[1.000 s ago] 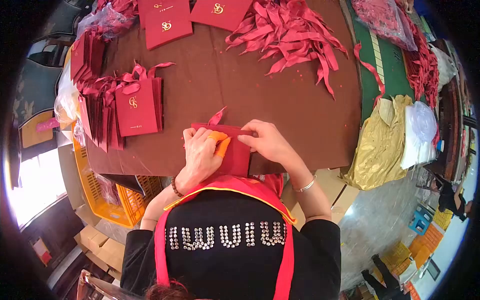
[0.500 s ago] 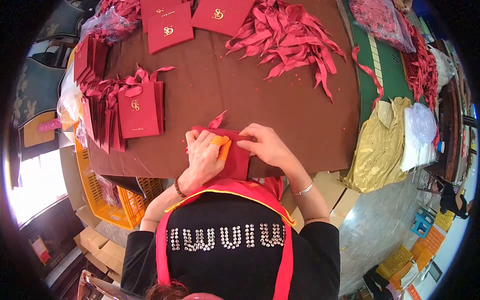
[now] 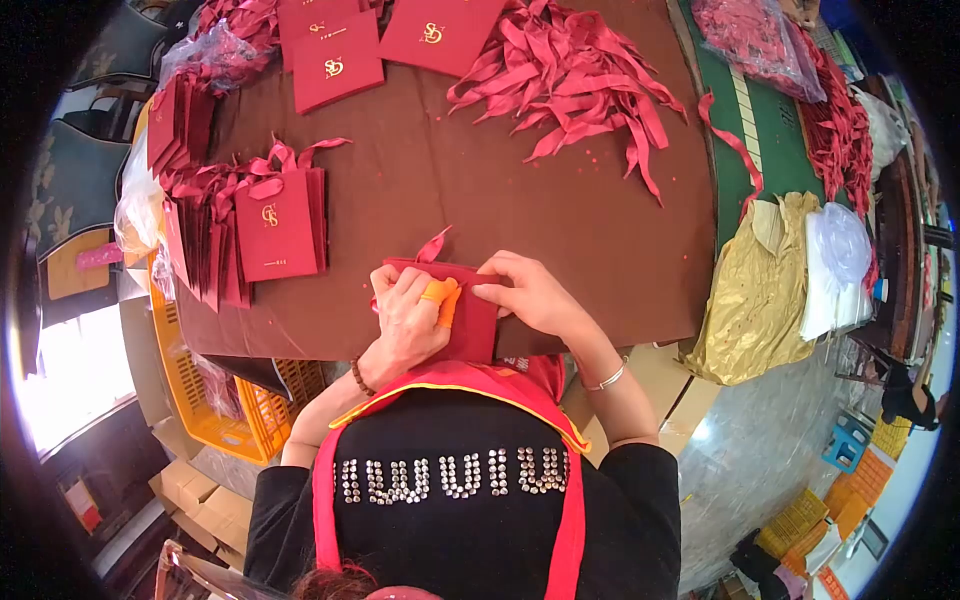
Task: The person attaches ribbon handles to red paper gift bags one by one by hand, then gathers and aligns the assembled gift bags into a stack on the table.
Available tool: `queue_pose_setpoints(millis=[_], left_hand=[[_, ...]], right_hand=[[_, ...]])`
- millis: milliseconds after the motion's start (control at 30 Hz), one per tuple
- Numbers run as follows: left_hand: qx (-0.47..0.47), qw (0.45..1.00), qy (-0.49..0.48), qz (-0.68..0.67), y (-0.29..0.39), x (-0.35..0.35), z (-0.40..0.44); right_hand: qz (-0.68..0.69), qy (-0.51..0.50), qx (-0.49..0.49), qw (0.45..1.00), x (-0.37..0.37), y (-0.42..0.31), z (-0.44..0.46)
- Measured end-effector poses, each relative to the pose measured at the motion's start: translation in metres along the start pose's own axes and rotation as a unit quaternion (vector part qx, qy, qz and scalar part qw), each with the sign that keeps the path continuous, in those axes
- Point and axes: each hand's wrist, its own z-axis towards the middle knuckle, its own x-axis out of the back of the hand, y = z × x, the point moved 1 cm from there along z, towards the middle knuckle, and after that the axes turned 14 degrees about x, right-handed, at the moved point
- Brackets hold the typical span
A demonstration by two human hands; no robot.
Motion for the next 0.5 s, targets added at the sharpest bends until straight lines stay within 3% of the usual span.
queue_pose_setpoints(millis=[267, 433, 500], left_hand=[[0.04, 0.999, -0.033, -0.012, 0.001, 0.004, -0.003], [0.065, 0.996, -0.067, 0.008, -0.003, 0.002, 0.001], [0.069, 0.995, -0.074, 0.011, -0.002, 0.002, 0.002]], right_hand=[[-0.036, -0.012, 0.014, 0.999, -0.003, -0.005, -0.001], [-0.238, 0.024, 0.038, 0.97, -0.012, -0.011, 0.003], [-0.225, 0.015, 0.051, 0.973, -0.013, -0.01, 0.004]])
